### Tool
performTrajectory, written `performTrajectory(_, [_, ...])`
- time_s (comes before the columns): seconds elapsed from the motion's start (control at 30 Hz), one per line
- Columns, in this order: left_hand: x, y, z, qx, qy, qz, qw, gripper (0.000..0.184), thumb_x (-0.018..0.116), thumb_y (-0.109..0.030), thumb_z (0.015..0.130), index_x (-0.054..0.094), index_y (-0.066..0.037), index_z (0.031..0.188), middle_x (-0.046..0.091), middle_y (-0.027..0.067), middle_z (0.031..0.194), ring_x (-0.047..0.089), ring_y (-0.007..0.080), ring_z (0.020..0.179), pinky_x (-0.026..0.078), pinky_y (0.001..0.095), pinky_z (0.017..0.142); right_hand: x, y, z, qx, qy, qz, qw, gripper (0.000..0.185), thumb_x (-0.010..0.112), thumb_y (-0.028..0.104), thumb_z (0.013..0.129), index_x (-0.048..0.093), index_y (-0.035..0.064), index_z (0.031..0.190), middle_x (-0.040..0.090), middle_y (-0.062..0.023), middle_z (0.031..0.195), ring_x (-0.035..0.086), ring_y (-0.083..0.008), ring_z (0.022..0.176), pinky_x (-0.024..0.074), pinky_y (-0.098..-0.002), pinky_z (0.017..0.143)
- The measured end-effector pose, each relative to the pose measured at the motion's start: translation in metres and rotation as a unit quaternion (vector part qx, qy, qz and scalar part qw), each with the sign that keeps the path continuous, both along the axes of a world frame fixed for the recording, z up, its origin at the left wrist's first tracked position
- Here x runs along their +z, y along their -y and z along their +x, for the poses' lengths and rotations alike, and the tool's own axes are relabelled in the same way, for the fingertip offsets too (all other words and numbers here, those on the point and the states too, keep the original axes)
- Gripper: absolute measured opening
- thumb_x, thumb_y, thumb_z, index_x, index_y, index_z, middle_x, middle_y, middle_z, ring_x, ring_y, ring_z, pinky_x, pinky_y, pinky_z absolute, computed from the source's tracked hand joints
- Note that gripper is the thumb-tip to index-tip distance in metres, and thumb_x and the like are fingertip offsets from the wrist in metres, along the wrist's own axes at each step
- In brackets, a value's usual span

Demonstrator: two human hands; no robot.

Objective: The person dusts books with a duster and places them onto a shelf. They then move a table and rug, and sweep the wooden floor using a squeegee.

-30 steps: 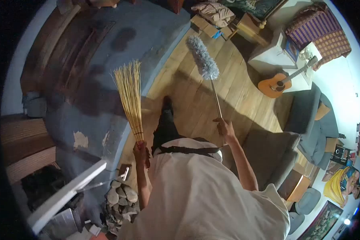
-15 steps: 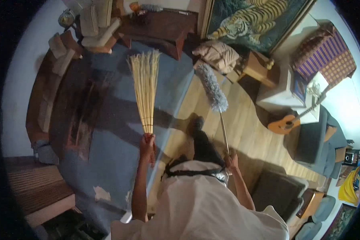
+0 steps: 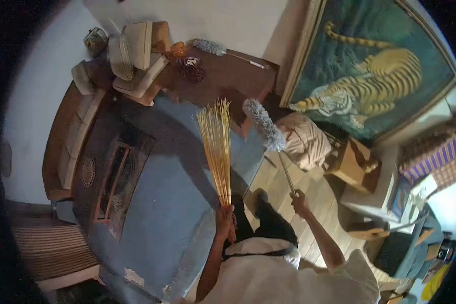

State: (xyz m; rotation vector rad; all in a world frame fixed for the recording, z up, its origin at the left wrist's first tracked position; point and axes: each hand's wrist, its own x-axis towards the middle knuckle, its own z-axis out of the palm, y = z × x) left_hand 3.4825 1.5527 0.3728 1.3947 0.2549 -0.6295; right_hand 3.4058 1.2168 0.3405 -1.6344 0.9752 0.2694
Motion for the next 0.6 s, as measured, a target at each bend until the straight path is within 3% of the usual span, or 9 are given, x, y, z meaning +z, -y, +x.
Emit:
performTrajectory(0.13, [0.006, 0.034, 0.073, 0.016, -0.039, -0.012, 0.999, 0.027, 0.061, -0.033, 0.095, 0.053, -0.008, 0.100, 0.049, 0.0011, 0.055, 0.050, 0.0113, 0.042, 0.043, 0.0277, 0.038, -0.064, 0.068, 0.161, 0.064, 0.008, -0.078, 0.995, 0.029, 0.063, 0.030, 0.093, 0.058, 0.0086, 0.112, 0.054, -0.0016, 0.060, 0.044, -0.0084, 0.043, 0.0336, -0.0261, 0.038])
performTrajectory(0.17, [-0.004, 0.041, 0.095, 0.018, -0.041, -0.014, 0.999, 0.027, 0.061, -0.033, 0.095, 0.053, -0.008, 0.100, 0.049, 0.0011, 0.055, 0.050, 0.0113, 0.042, 0.043, 0.0277, 0.038, -0.144, 0.092, 0.190, 0.047, 0.201, -0.058, 0.977, 0.028, 0.063, 0.029, 0.093, 0.058, 0.0099, 0.114, 0.059, -0.0018, 0.065, 0.047, -0.0094, 0.047, 0.0358, -0.0275, 0.040])
performTrajectory(0.2, [-0.010, 0.056, 0.117, 0.005, -0.047, 0.001, 0.999, 0.026, 0.061, -0.032, 0.095, 0.053, -0.008, 0.100, 0.049, 0.0012, 0.055, 0.050, 0.0114, 0.041, 0.043, 0.0275, 0.038, -0.165, 0.120, 0.226, 0.173, 0.181, -0.211, 0.945, 0.032, 0.059, 0.026, 0.094, 0.057, 0.0073, 0.119, 0.060, -0.0108, 0.087, 0.054, -0.0179, 0.062, 0.0416, -0.0331, 0.048])
performTrajectory(0.27, [-0.026, 0.069, 0.163, 0.000, -0.077, 0.003, 0.997, 0.024, 0.062, -0.031, 0.094, 0.054, -0.008, 0.091, 0.050, 0.0014, 0.054, 0.048, 0.0124, 0.037, 0.041, 0.0290, 0.035, -0.204, 0.151, 0.317, 0.318, 0.269, -0.530, 0.739, 0.040, 0.056, 0.021, 0.093, 0.053, 0.0060, 0.130, 0.055, -0.0212, 0.119, 0.059, -0.0307, 0.083, 0.0486, -0.0410, 0.062])
performTrajectory(0.33, [-0.050, 0.076, 0.199, 0.000, -0.127, 0.007, 0.992, 0.024, 0.062, -0.030, 0.094, 0.054, -0.008, 0.090, 0.050, 0.0018, 0.054, 0.048, 0.0126, 0.038, 0.041, 0.0291, 0.035, -0.233, 0.165, 0.407, 0.318, 0.344, -0.623, 0.626, 0.047, 0.055, 0.018, 0.091, 0.049, 0.0071, 0.136, 0.050, -0.0225, 0.129, 0.057, -0.0363, 0.090, 0.0499, -0.0446, 0.072])
performTrajectory(0.37, [-0.060, 0.082, 0.220, 0.002, -0.159, 0.006, 0.987, 0.024, 0.062, -0.029, 0.093, 0.054, -0.007, 0.089, 0.051, 0.0023, 0.054, 0.049, 0.0128, 0.038, 0.042, 0.0292, 0.035, -0.246, 0.171, 0.453, 0.307, 0.315, -0.576, 0.689, 0.048, 0.055, 0.017, 0.091, 0.047, 0.0069, 0.137, 0.051, -0.0225, 0.128, 0.058, -0.0376, 0.090, 0.0499, -0.0460, 0.076])
performTrajectory(0.4, [-0.062, 0.084, 0.244, 0.004, -0.181, 0.006, 0.983, 0.024, 0.062, -0.029, 0.093, 0.054, -0.007, 0.089, 0.051, 0.0023, 0.054, 0.049, 0.0128, 0.038, 0.042, 0.0292, 0.035, -0.256, 0.185, 0.495, 0.347, 0.308, -0.642, 0.610, 0.046, 0.054, 0.018, 0.091, 0.048, 0.0053, 0.135, 0.053, -0.0224, 0.125, 0.058, -0.0384, 0.090, 0.0502, -0.0464, 0.076])
performTrajectory(0.53, [-0.043, 0.083, 0.331, -0.028, -0.235, -0.004, 0.972, 0.025, 0.063, -0.028, 0.093, 0.054, -0.007, 0.083, 0.053, 0.0033, 0.055, 0.051, 0.0136, 0.039, 0.043, 0.0291, 0.036, -0.242, 0.186, 0.655, 0.306, 0.259, -0.368, 0.839, 0.036, 0.057, 0.022, 0.092, 0.052, 0.0051, 0.124, 0.058, -0.0212, 0.115, 0.060, -0.0404, 0.087, 0.0507, -0.0488, 0.072])
performTrajectory(0.6, [-0.029, 0.079, 0.369, -0.044, -0.267, 0.011, 0.963, 0.026, 0.063, -0.027, 0.093, 0.054, -0.007, 0.081, 0.054, 0.0034, 0.056, 0.051, 0.0135, 0.040, 0.043, 0.0288, 0.036, -0.282, 0.203, 0.707, 0.335, 0.271, -0.479, 0.765, 0.035, 0.060, 0.022, 0.091, 0.054, 0.0067, 0.121, 0.061, -0.0199, 0.112, 0.062, -0.0393, 0.090, 0.0509, -0.0497, 0.072])
